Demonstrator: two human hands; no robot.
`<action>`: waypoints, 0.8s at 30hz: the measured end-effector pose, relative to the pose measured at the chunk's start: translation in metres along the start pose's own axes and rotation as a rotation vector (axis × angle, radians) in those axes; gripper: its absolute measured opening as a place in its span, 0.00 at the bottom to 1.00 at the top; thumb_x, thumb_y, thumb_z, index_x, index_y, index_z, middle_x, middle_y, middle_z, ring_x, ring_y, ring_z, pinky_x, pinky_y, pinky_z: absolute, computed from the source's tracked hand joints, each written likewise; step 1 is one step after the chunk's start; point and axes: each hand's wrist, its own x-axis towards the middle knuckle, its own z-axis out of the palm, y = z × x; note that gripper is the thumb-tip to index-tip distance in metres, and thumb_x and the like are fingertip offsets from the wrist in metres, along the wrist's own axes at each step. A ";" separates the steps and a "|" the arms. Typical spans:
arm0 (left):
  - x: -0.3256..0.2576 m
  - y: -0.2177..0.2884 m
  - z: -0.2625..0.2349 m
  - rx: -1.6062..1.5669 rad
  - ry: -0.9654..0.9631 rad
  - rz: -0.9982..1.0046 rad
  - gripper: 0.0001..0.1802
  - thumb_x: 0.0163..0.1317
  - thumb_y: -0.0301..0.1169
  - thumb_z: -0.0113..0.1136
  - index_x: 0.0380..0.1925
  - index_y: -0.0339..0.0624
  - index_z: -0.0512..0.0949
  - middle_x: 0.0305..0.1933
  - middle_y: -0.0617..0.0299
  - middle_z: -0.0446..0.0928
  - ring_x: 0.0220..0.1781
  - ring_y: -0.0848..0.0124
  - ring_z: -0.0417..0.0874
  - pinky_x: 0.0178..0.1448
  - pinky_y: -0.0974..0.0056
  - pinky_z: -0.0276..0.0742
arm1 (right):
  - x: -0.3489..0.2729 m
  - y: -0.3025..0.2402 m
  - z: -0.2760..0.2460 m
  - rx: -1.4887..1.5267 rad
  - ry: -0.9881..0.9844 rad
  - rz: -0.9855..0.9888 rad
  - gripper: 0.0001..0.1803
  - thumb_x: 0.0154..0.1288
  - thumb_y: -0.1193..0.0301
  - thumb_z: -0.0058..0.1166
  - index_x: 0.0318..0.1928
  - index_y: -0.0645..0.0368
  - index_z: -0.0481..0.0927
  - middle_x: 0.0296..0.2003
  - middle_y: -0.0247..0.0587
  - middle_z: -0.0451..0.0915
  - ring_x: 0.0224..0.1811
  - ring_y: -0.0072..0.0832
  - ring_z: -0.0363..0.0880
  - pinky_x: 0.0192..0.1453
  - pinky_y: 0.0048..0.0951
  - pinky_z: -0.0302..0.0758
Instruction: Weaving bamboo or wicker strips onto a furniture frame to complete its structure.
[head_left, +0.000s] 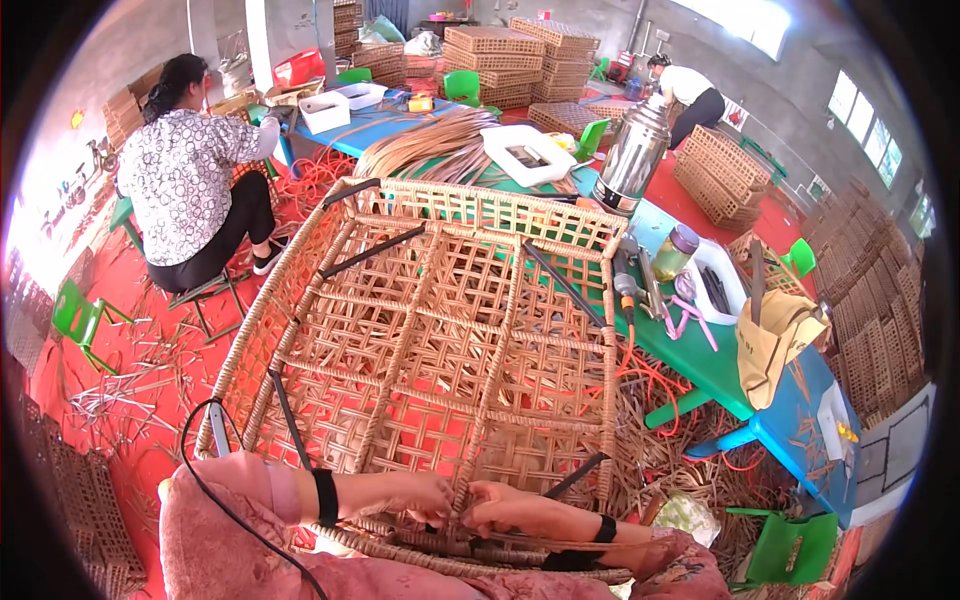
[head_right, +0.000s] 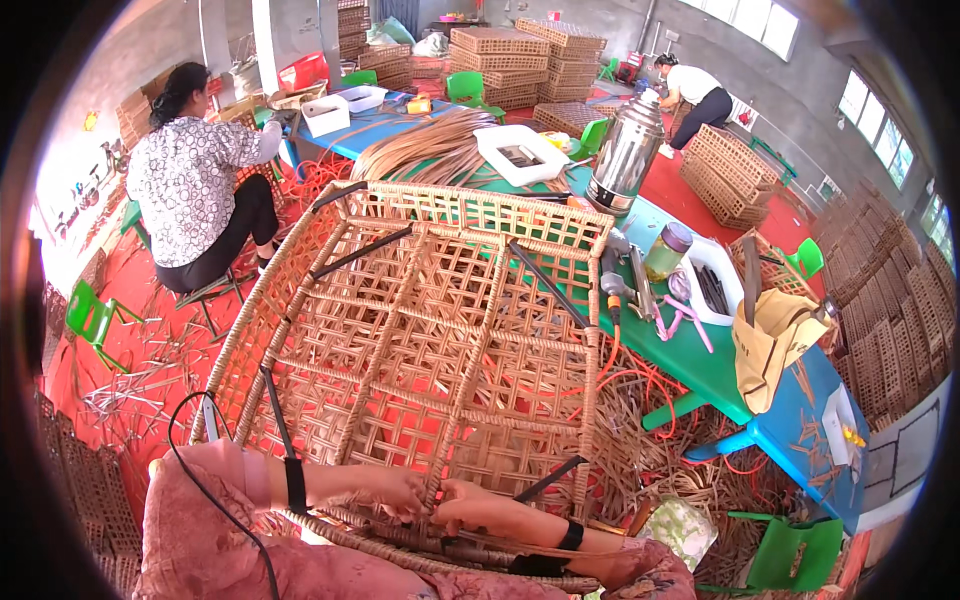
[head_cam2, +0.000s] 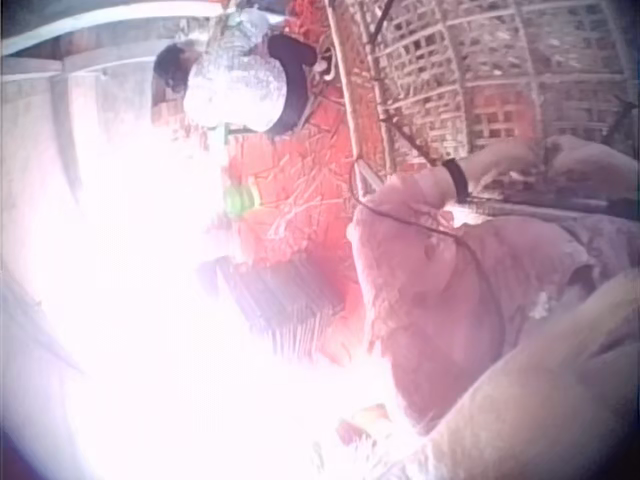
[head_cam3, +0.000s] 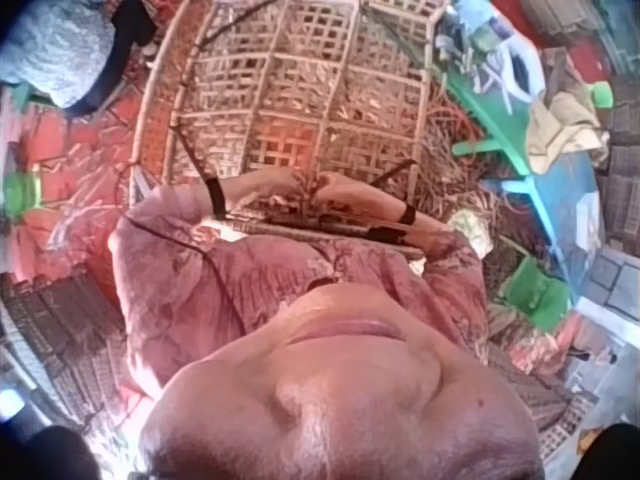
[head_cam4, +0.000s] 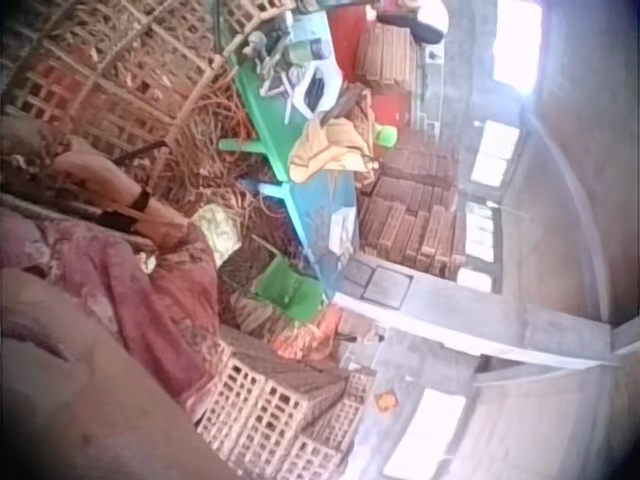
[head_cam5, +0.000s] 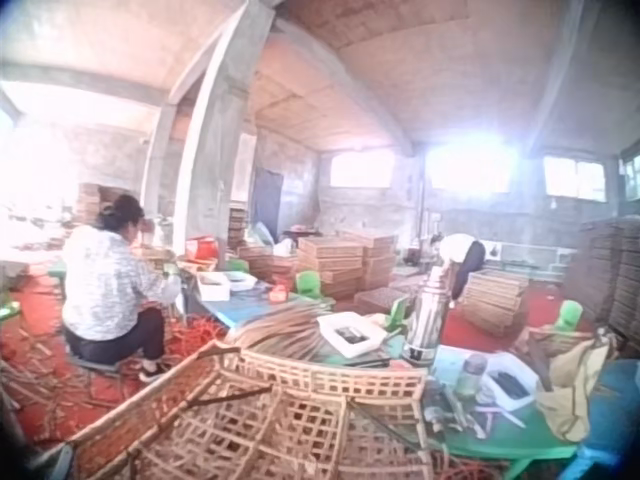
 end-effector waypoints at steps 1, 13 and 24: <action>-0.003 0.004 0.002 0.032 -0.008 -0.020 0.08 0.58 0.34 0.61 0.31 0.40 0.79 0.26 0.64 0.79 0.27 0.78 0.79 0.26 0.74 0.72 | 0.000 0.002 -0.001 0.033 -0.014 -0.025 0.31 0.54 0.64 0.57 0.57 0.61 0.64 0.36 0.35 0.78 0.26 0.15 0.72 0.24 0.15 0.59; -0.004 0.000 0.001 0.115 -0.033 -0.045 0.06 0.52 0.31 0.60 0.29 0.43 0.77 0.24 0.65 0.80 0.20 0.79 0.76 0.17 0.75 0.64 | -0.007 -0.003 -0.003 0.127 -0.118 -0.040 0.49 0.56 0.69 0.56 0.68 0.72 0.37 0.47 0.52 0.76 0.25 0.19 0.75 0.24 0.16 0.64; -0.009 -0.001 0.017 -0.192 0.055 -0.055 0.02 0.55 0.28 0.59 0.29 0.44 0.77 0.22 0.66 0.78 0.20 0.81 0.75 0.17 0.76 0.64 | -0.007 0.000 -0.004 0.248 -0.262 -0.002 0.45 0.59 0.73 0.54 0.69 0.67 0.38 0.52 0.56 0.74 0.31 0.25 0.81 0.24 0.15 0.67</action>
